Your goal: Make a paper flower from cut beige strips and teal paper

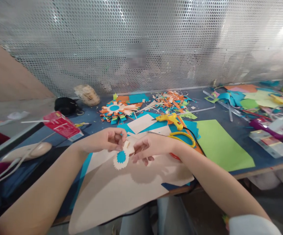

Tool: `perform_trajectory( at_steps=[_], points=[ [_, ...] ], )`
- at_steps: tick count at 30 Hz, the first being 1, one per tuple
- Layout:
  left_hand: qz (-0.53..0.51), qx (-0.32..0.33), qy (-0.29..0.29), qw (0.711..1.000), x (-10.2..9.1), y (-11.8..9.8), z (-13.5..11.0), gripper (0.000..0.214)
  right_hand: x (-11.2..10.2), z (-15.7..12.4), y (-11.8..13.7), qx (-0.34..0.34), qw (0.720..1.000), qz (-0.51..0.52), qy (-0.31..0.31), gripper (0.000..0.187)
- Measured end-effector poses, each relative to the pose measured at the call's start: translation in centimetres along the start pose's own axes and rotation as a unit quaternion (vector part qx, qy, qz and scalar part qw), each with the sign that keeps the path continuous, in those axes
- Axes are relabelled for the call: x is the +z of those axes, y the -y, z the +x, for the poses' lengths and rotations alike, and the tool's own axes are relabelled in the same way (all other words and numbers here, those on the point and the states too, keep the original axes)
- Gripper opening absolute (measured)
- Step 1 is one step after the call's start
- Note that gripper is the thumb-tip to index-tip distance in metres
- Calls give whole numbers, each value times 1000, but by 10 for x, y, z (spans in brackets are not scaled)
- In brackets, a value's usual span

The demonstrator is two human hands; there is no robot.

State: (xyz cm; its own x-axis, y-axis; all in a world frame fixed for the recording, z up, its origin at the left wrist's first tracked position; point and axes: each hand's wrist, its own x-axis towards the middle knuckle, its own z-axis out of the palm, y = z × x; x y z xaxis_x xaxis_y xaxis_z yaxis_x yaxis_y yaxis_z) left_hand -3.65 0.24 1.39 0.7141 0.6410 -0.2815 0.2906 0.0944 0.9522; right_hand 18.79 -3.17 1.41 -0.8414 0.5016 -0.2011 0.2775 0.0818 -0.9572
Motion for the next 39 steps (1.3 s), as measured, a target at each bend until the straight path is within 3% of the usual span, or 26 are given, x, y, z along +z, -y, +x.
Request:
perform_trajectory(
  at_steps=[5,15,29,39],
  points=[
    [17,20,-28,999,1,2,3,26,1,4,-4,-1,998,11,-57,31],
    [36,41,-71,996,1,3,4,26,0,6,0,39,992,70,-96,37],
    [39,31,-85,995,0,4,4,27,0,-2,11,70,988,-4,-135,16],
    [0,46,-138,989,-2,4,5,29,-5,-5,4,39,996,-23,-77,23]
  ],
)
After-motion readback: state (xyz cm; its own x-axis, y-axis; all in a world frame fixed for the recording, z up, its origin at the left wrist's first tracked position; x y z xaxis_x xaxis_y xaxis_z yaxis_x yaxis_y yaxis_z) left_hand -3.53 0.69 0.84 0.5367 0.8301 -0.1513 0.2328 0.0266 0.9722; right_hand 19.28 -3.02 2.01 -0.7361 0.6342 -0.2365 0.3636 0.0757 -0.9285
